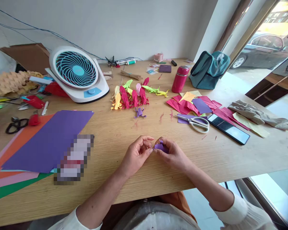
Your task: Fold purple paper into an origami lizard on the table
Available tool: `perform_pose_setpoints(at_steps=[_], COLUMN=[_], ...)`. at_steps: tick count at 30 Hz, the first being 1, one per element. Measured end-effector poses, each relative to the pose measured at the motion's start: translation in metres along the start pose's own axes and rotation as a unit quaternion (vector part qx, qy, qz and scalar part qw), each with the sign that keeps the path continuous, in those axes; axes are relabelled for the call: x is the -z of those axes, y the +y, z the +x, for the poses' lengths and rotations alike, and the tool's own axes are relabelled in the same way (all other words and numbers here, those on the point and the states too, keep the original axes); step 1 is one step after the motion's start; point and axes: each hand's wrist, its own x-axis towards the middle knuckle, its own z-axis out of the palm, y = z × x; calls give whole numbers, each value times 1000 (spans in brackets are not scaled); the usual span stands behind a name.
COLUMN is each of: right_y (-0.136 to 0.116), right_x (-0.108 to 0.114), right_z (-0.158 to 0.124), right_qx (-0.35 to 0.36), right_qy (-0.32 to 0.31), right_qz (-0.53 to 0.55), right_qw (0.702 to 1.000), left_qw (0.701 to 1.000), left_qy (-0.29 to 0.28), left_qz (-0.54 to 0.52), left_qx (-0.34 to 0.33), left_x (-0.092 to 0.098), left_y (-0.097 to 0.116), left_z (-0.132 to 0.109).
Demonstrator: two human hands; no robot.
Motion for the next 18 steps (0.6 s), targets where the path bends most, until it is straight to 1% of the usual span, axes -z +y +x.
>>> perform_pose_setpoints(at_steps=[3,6,10,13,18], right_y=[-2,-3,1,7,6], right_x=[0,-1,0,0,-3], right_z=[-1,-1,0,1,-1], right_qx=[2,12,0,6,28], right_qy=[10,5,-12,4,38], right_qz=[-8,-18,2,2,-11], right_qw=[1000,1000,1000,1000,999], left_qw=[1000,1000,999,999,999], left_qy=[-6,9,34,40,22], left_qz=[-6,6,14,18,11], left_qx=[5,-2,-4,6,21], left_x=[0,-2,-3,-3,-1], left_y=[1,1,2,2,0], left_z=[1,-2,-3,-2,3])
